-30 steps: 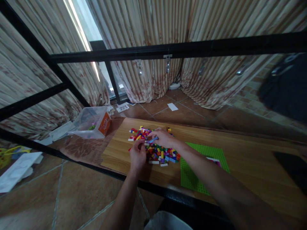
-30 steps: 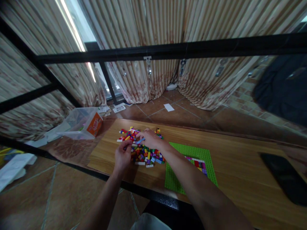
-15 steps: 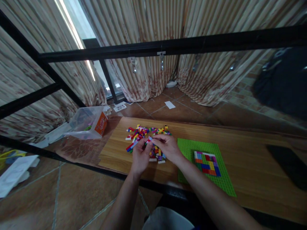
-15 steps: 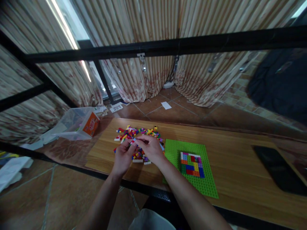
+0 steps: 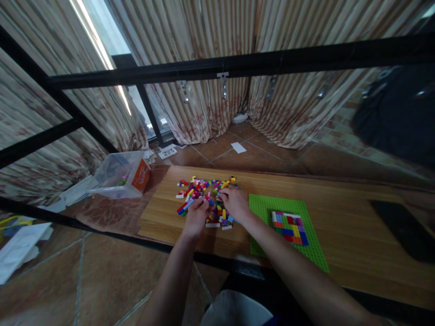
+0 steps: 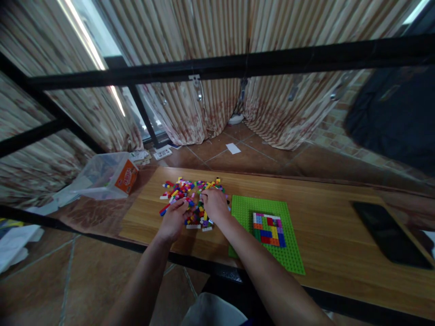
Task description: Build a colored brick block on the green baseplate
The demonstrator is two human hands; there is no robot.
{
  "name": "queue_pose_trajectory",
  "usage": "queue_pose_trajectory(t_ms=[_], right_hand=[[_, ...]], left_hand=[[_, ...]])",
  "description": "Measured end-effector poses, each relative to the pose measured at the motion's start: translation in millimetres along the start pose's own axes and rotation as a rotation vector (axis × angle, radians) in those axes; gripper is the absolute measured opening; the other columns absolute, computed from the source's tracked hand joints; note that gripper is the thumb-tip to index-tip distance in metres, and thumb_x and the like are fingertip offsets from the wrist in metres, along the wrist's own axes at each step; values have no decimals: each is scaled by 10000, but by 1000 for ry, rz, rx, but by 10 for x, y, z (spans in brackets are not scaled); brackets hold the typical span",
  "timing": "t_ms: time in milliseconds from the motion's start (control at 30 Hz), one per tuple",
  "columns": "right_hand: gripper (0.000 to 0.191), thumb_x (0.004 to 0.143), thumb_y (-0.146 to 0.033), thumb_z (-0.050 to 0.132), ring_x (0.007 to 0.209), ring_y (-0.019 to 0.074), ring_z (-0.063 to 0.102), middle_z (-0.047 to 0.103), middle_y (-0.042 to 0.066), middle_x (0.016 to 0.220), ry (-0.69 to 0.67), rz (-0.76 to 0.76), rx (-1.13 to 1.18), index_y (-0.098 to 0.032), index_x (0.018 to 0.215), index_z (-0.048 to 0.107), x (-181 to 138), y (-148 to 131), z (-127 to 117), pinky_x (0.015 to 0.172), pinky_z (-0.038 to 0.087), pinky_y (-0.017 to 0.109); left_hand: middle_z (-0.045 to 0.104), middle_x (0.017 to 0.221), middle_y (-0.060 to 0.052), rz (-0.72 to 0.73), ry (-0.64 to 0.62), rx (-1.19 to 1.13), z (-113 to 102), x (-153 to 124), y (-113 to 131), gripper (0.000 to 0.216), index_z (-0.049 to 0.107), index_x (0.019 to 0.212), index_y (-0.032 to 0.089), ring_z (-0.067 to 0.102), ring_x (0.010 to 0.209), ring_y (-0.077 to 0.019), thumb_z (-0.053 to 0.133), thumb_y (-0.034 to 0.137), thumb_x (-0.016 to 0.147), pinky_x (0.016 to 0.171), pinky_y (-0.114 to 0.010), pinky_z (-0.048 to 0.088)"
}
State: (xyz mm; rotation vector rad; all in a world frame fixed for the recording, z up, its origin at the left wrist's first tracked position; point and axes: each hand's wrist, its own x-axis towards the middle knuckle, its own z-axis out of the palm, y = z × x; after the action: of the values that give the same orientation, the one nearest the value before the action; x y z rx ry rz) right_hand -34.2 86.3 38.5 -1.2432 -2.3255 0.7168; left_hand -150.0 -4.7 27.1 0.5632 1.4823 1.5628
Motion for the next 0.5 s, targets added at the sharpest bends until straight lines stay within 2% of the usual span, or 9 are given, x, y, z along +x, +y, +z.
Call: queue_pose_trajectory(t_ms=[67,133,300,433,500], right_hand=[[225,908,-206,526,933,199,640,724,81,963,-31,-34,-122,-206,912,751,14,-7,-1,858,436,286],[234,920,-215,513,972,202,623,714,81,991,-9,-62,-147,-212,962,742,0,-16,2,894,423,289],[260,941,-214,472,977,190,625,714,65,996,60,-91,-6,-212,1005,723,-114,-6,9,908,433,290],[250,939,-209,479,935,179,647,727,58,982,108,-76,93,-210,932,728,-255,41,-20,866,454,276],[241,931,-200,491,917,177,655,733,51,973,134,-69,120,-215,916,731,-324,66,-51,847,461,272]], left_hand=[[654,791,-15,-2,17,4,-8,32,-16,244,637,787,167,645,696,-136,694,391,710,604,-233,499],[669,820,-23,5,10,27,-11,56,-25,229,657,834,168,653,712,-145,675,372,731,623,-249,509],[722,919,-42,151,13,246,-21,156,-26,270,712,994,180,671,752,-170,650,283,752,661,-275,528],[730,777,-33,260,88,531,-45,286,-20,320,717,1066,188,657,652,-183,656,222,753,642,-295,531],[740,821,-54,324,99,620,-56,331,-17,327,714,1081,190,674,694,-201,632,171,765,685,-318,548]])
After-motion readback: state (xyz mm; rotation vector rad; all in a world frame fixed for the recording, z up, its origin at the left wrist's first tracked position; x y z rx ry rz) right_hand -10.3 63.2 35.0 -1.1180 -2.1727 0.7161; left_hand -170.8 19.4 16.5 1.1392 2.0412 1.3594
